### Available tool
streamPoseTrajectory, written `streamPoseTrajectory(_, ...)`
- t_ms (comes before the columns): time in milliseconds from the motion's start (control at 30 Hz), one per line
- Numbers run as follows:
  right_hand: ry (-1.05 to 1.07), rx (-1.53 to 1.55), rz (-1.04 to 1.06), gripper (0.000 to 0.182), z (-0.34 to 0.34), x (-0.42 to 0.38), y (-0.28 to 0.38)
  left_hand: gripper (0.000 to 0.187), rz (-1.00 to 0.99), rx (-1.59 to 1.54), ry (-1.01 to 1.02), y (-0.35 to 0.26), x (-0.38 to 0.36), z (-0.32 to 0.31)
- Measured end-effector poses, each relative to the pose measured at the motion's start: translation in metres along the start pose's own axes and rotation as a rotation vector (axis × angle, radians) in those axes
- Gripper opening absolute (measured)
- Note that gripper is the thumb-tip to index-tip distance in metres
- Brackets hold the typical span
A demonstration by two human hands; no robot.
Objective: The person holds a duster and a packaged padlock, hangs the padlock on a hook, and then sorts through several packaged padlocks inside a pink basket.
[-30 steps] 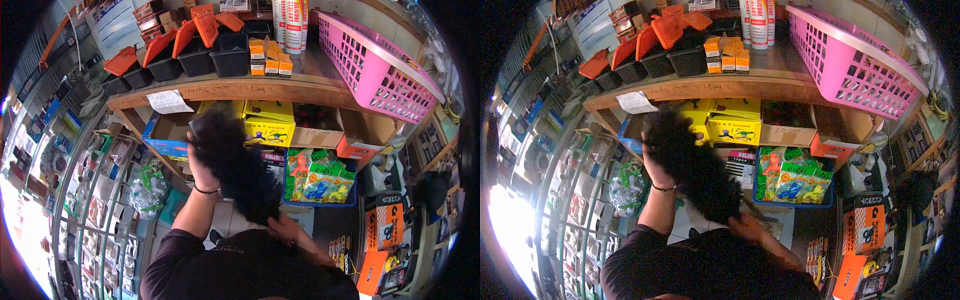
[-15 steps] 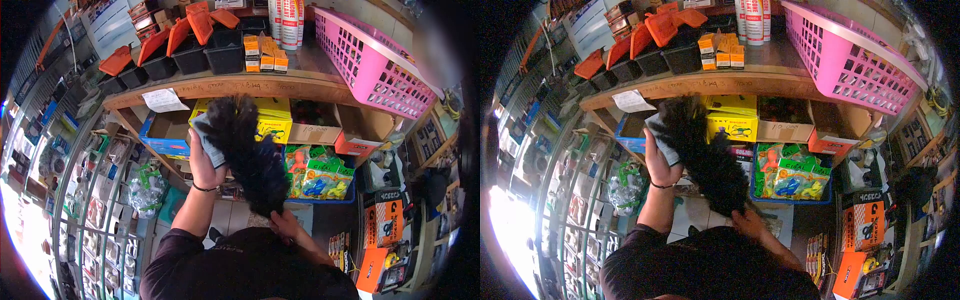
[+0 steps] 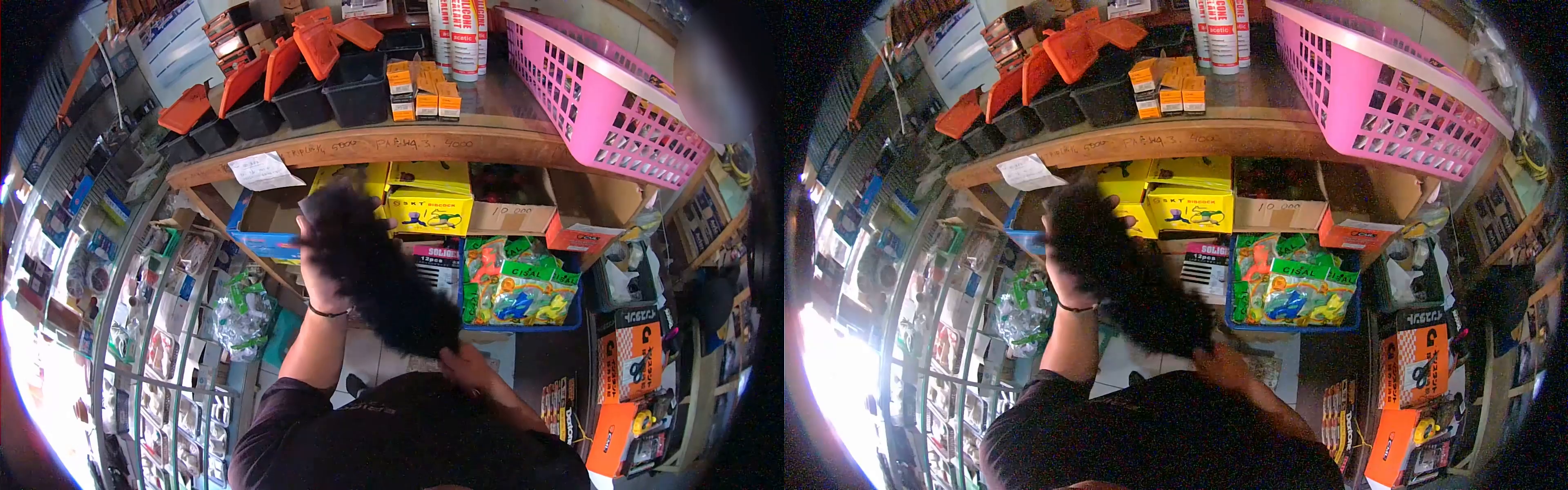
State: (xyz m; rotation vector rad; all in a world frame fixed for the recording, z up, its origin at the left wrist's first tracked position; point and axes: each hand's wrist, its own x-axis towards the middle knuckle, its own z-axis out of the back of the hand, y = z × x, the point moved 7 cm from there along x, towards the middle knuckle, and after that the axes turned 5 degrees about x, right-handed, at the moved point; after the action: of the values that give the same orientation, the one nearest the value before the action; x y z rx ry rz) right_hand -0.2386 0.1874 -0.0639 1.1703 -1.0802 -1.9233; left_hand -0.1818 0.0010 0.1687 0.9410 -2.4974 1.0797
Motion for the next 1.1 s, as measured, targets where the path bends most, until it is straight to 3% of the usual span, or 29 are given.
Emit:
streamPoseTrajectory(33, 0.001, -0.003, 0.002, 0.044, 0.001, 0.001, 0.001, 0.053, -0.026, 0.054, -0.271, -0.004, -0.003, 0.005)
streamPoseTrajectory(67, 0.018, 0.144, 0.06, 0.04, 0.001, 0.0, 0.009, 0.051, -0.13, 0.11, -0.279, -0.009, -0.002, 0.002)
streamPoseTrajectory(133, 0.038, 0.29, 0.116, 0.037, 0.004, -0.001, 0.022, 0.05, -0.04, 0.052, -0.312, -0.005, -0.005, 0.017)
streamPoseTrajectory(200, 0.386, -0.106, -0.005, 0.04, -0.014, -0.005, 0.022, 0.048, -0.017, 0.208, 0.015, -0.002, -0.004, 0.007)
streamPoseTrajectory(233, 0.388, -0.11, -0.009, 0.04, -0.017, -0.005, 0.02, 0.048, 0.015, 0.256, -0.08, -0.004, -0.005, 0.018)
streamPoseTrajectory(267, 0.272, -0.038, 0.013, 0.041, -0.013, -0.002, 0.02, 0.048, 0.012, 0.252, -0.086, -0.006, -0.007, 0.02)
streamPoseTrajectory(333, 0.162, 0.028, 0.029, 0.042, -0.014, 0.001, 0.021, 0.051, 0.017, -0.022, -0.352, -0.013, -0.015, 0.03)
streamPoseTrajectory(367, 0.071, 0.179, 0.073, 0.041, -0.011, 0.003, 0.025, 0.049, -0.117, -0.014, -0.384, -0.021, -0.011, 0.028)
streamPoseTrajectory(433, -0.026, 0.335, 0.117, 0.04, -0.008, 0.003, 0.04, 0.052, -0.09, -0.008, -0.321, -0.023, -0.01, 0.03)
streamPoseTrajectory(467, 0.129, 0.105, 0.006, 0.037, -0.016, 0.0, 0.052, 0.055, -0.035, -0.007, -0.287, -0.024, -0.011, 0.031)
streamPoseTrajectory(500, 0.279, -0.125, -0.104, 0.035, -0.025, -0.004, 0.055, 0.055, 0.047, 0.034, -0.065, -0.025, -0.006, 0.029)
streamPoseTrajectory(533, 0.268, -0.116, -0.104, 0.035, -0.031, -0.002, 0.055, 0.055, 0.129, 0.073, 0.159, -0.026, -0.004, 0.025)
streamPoseTrajectory(567, 0.212, 0.001, -0.078, 0.034, -0.035, 0.002, 0.055, 0.059, 0.232, 0.513, -0.017, -0.026, -0.005, 0.048)
streamPoseTrajectory(600, 0.155, 0.116, -0.052, 0.033, -0.04, 0.005, 0.055, 0.059, 0.239, 0.51, -0.006, -0.03, -0.004, 0.043)
streamPoseTrajectory(633, 0.146, 0.121, -0.055, 0.033, -0.048, 0.01, 0.052, 0.058, 0.116, 0.294, -0.163, -0.043, -0.002, 0.044)
streamPoseTrajectory(667, 0.088, 0.35, 0.034, 0.036, -0.051, 0.016, 0.056, 0.057, -0.006, 0.076, -0.32, -0.053, -0.003, 0.051)
streamPoseTrajectory(700, 0.026, 0.576, 0.126, 0.04, -0.052, 0.018, 0.064, 0.055, -0.042, 0.089, -0.283, -0.058, 0.003, 0.057)
streamPoseTrajectory(733, 0.012, 0.575, 0.124, 0.04, -0.058, 0.018, 0.068, 0.055, -0.035, 0.079, -0.276, -0.062, 0.005, 0.062)
streamPoseTrajectory(800, 0.115, 0.345, 0.086, 0.045, -0.078, 0.015, 0.084, 0.054, 0.068, -0.11, -0.036, -0.064, 0.012, 0.054)
streamPoseTrajectory(867, 0.186, 0.336, 0.015, 0.043, -0.086, 0.006, 0.105, 0.059, 0.173, 0.334, -0.096, -0.066, 0.015, 0.084)
streamPoseTrajectory(933, 0.268, 0.32, -0.064, 0.042, -0.097, 0.008, 0.105, 0.053, 0.264, -0.075, 0.002, -0.069, 0.014, 0.085)
streamPoseTrajectory(1000, 0.026, 0.478, 0.019, 0.048, -0.091, 0.021, 0.092, 0.05, 0.01, -0.065, -0.26, -0.098, 0.008, 0.086)
streamPoseTrajectory(1100, -0.045, 0.485, 0.127, 0.049, -0.103, 0.025, 0.109, 0.053, -0.02, -0.042, -0.319, -0.106, 0.006, 0.112)
